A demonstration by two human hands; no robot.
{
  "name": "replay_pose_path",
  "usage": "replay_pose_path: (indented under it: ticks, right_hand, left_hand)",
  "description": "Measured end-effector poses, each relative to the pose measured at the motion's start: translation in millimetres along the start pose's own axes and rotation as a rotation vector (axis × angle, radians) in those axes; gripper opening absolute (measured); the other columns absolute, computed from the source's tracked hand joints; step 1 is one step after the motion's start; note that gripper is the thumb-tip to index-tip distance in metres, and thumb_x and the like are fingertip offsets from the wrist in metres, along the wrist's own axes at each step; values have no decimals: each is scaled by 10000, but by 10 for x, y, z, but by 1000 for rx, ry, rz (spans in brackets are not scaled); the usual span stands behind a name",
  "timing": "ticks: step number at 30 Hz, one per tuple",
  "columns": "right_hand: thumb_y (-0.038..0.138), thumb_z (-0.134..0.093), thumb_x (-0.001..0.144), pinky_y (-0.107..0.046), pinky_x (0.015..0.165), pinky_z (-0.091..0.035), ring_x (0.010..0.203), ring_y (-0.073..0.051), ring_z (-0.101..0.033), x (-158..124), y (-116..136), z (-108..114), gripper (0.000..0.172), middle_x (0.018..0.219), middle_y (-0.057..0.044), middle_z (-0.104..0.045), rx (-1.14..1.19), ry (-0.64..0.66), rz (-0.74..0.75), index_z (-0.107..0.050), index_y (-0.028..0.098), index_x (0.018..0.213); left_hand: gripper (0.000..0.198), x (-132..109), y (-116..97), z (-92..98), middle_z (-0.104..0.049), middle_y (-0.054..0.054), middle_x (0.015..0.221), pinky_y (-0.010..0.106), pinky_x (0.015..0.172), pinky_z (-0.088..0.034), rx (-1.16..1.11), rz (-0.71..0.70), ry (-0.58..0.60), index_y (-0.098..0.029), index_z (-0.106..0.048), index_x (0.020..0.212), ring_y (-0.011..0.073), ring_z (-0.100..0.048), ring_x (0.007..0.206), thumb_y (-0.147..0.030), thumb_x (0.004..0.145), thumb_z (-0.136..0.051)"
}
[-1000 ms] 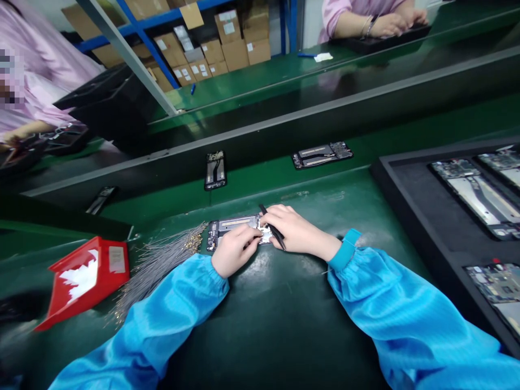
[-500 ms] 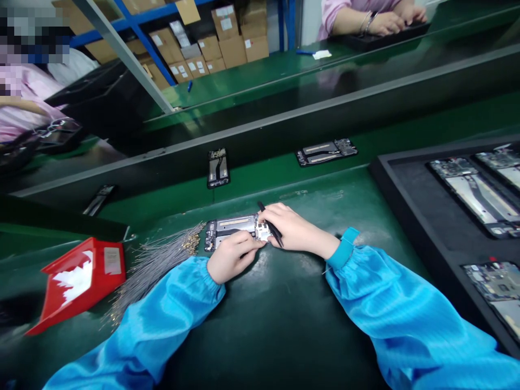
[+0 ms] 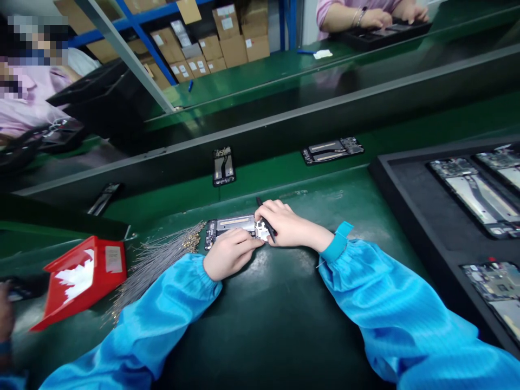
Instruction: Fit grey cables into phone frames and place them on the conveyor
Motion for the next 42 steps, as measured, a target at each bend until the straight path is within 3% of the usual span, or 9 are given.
replay_pose_path:
  ticks: [8,27,42]
  right_hand:
    - [186,-566,656,-383,790,-367,941,-241,-396,2,-46,3,377,1022,-75,-433,35,41,-31,-424,203,1005]
    - [195,-573,647,-384,757,-357,923,-251,-385,77,-10,26,358,994,-66,-409,-2,119,-80,-433,229,975]
    - [189,-567,617,-364,730,-352,913,-256,-389,94,8,-5,372,983,-73,-410,-50,94,-74,-437,227,963]
  left_hand:
    - [311,-111,185,37,-499,28,734,212,650,-433,-154,-14,2,-188,-630,1012,110,-482,686,-149,861,-361]
    - [299,-94,161,18,-521,29,739,232,685,-444,-187,2,-13,-178,-633,970,114,-498,692,-129,834,-371]
    - [311,-98,140,34,-531,26,739,226,667,-446,-207,15,-1,-181,-624,976,113,-502,690,-117,819,-364]
Point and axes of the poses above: each hand's wrist, its own x-axis towards the middle knuckle, its own z-axis out of the back of the hand, y = z × x, the point moved 1 cm from there along x, towards the middle knuckle
